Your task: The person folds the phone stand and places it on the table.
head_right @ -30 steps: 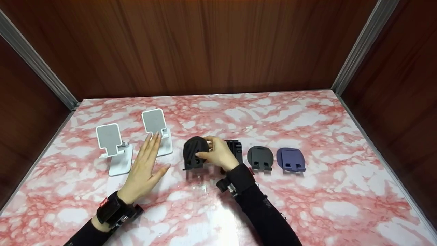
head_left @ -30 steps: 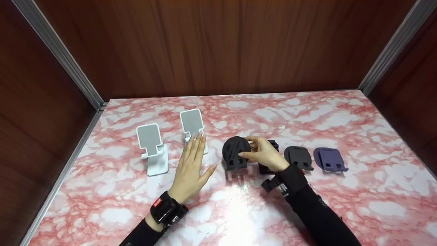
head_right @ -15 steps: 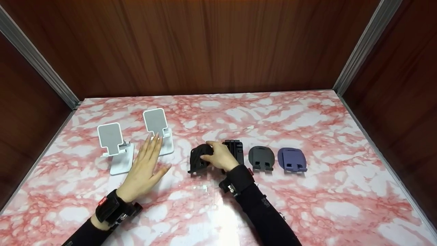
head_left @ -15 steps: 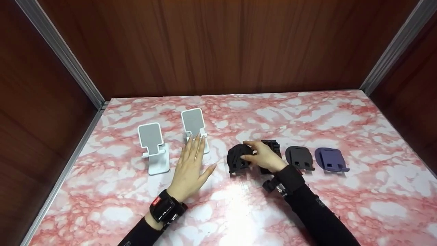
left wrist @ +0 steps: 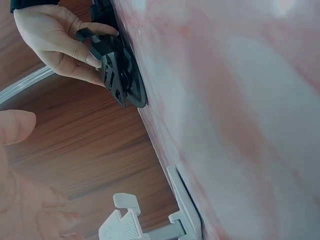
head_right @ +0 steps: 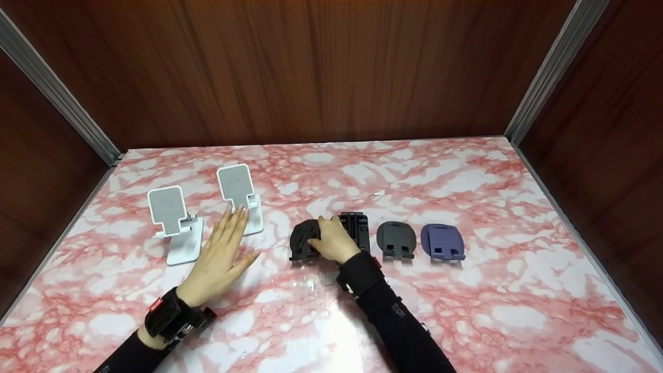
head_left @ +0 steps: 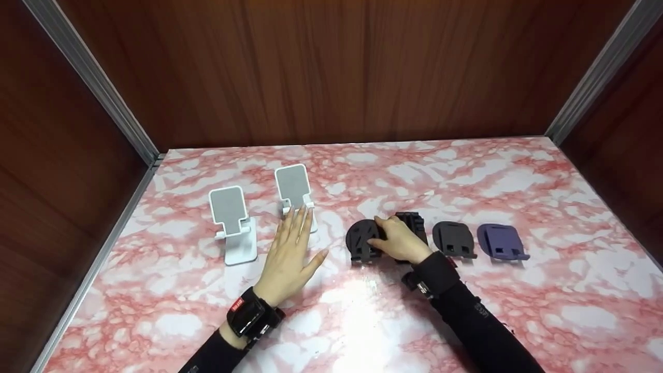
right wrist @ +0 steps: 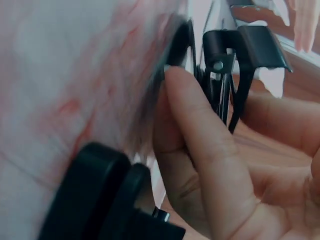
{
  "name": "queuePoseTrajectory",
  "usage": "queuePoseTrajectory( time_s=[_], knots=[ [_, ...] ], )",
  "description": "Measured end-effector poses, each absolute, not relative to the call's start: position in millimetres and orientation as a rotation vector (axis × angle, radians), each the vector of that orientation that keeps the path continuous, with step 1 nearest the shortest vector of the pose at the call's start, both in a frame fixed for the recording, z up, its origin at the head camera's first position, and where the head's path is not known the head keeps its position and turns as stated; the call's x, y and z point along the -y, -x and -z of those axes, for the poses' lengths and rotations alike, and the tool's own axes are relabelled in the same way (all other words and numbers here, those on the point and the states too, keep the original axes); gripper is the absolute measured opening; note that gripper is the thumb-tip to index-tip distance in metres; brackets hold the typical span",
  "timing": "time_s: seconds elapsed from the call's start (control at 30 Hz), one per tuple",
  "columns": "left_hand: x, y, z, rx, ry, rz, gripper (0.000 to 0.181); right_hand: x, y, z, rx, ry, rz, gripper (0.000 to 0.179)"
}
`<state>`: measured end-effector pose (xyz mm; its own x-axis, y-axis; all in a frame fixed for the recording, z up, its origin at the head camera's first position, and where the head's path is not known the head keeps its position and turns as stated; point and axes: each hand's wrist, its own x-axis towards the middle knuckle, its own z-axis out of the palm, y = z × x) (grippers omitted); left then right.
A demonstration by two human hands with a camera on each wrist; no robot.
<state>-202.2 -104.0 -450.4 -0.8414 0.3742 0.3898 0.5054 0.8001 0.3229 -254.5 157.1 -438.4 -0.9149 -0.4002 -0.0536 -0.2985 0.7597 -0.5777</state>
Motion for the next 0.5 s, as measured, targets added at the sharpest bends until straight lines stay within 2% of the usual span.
queuePoseTrajectory(
  time_s=[0.5],
  knots=[
    [104.2,203.6,453.8,2.703,0.681,0.639,0.078,-152.4,250.7,438.1,-2.802,0.552,0.796,0.065]
  ],
)
